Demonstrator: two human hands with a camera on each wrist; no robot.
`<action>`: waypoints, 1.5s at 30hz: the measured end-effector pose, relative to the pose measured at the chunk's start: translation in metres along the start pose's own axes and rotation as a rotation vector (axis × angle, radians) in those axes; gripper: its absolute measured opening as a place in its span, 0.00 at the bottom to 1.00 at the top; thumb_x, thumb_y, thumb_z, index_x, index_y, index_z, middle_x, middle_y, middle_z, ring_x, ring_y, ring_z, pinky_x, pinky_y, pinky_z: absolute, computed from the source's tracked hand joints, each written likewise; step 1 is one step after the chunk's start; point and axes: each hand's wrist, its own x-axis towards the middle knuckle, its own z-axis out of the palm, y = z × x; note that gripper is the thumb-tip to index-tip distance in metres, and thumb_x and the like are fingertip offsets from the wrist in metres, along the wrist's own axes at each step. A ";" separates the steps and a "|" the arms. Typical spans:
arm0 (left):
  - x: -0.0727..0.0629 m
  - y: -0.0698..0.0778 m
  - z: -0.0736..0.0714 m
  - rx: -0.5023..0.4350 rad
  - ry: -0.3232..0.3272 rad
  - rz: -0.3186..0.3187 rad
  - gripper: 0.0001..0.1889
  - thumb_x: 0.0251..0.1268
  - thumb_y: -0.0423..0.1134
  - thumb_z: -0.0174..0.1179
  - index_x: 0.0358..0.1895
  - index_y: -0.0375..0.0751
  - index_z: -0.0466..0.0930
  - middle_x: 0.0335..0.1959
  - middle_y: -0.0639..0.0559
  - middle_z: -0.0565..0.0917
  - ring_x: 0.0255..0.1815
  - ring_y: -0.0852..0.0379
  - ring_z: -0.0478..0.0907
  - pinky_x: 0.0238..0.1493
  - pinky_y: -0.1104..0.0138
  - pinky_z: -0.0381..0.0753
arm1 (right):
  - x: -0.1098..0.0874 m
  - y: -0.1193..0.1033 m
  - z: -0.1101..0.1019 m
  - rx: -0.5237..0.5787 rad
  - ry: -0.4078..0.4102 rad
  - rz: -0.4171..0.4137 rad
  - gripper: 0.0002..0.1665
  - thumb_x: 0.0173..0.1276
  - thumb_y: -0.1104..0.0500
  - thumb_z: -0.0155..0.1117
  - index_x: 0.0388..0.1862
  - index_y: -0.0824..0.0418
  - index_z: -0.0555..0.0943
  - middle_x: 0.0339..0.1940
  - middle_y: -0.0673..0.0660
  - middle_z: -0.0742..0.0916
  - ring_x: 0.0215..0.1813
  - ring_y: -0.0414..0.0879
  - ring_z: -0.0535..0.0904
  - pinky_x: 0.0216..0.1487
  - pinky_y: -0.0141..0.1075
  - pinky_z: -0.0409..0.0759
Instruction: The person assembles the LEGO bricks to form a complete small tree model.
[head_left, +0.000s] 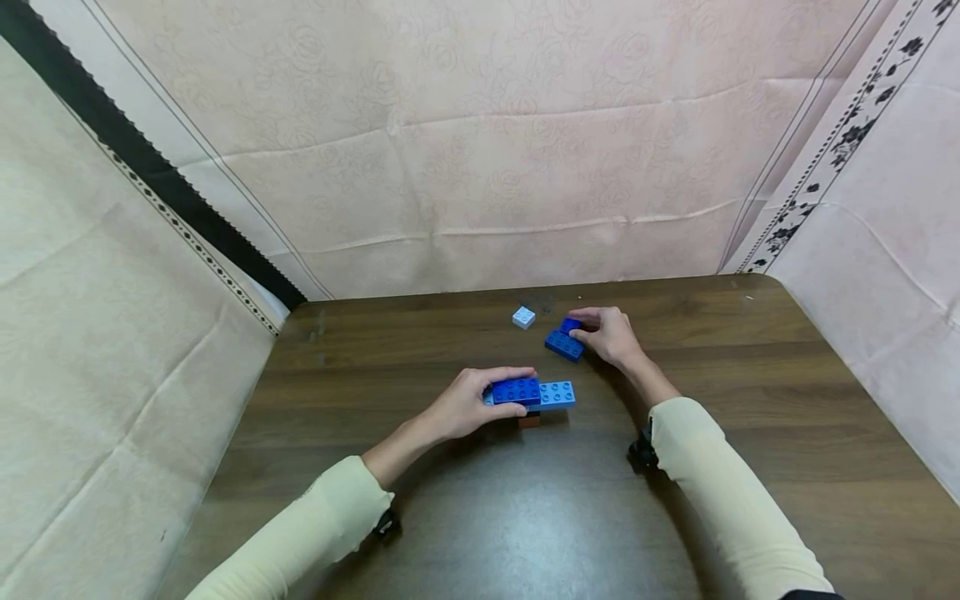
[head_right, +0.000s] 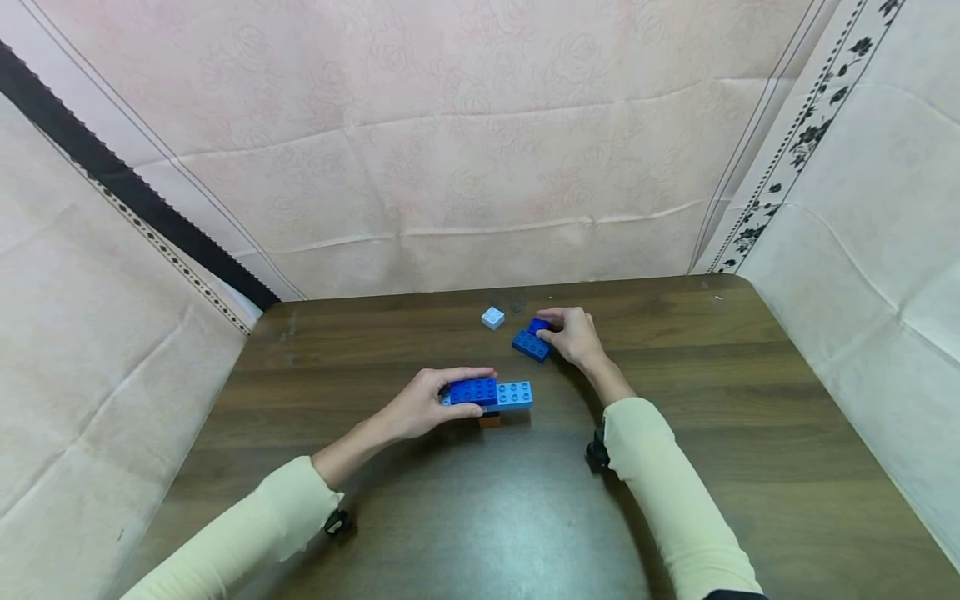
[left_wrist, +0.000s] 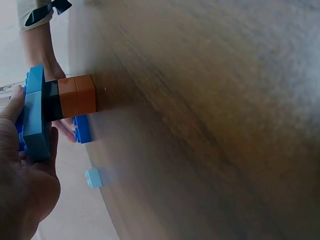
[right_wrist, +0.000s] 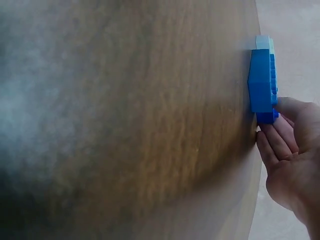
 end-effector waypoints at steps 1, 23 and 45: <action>0.000 0.000 0.000 0.001 -0.003 -0.005 0.30 0.74 0.45 0.70 0.76 0.49 0.76 0.72 0.53 0.80 0.68 0.54 0.78 0.71 0.52 0.76 | 0.000 0.000 0.000 -0.003 0.006 -0.004 0.21 0.77 0.64 0.69 0.67 0.65 0.83 0.65 0.66 0.86 0.69 0.62 0.81 0.71 0.56 0.75; 0.001 0.000 -0.001 0.003 -0.033 -0.028 0.25 0.75 0.45 0.69 0.72 0.50 0.80 0.67 0.49 0.84 0.63 0.56 0.81 0.67 0.56 0.80 | -0.044 -0.033 -0.016 0.059 -0.013 -0.261 0.20 0.72 0.67 0.73 0.62 0.64 0.86 0.59 0.62 0.89 0.62 0.59 0.85 0.65 0.59 0.80; 0.005 0.004 -0.002 -0.002 -0.048 -0.041 0.24 0.75 0.44 0.70 0.70 0.46 0.81 0.60 0.47 0.87 0.54 0.55 0.84 0.59 0.59 0.84 | -0.107 -0.072 -0.008 0.070 -0.183 -0.426 0.23 0.68 0.70 0.76 0.61 0.60 0.87 0.55 0.54 0.91 0.60 0.50 0.87 0.64 0.53 0.82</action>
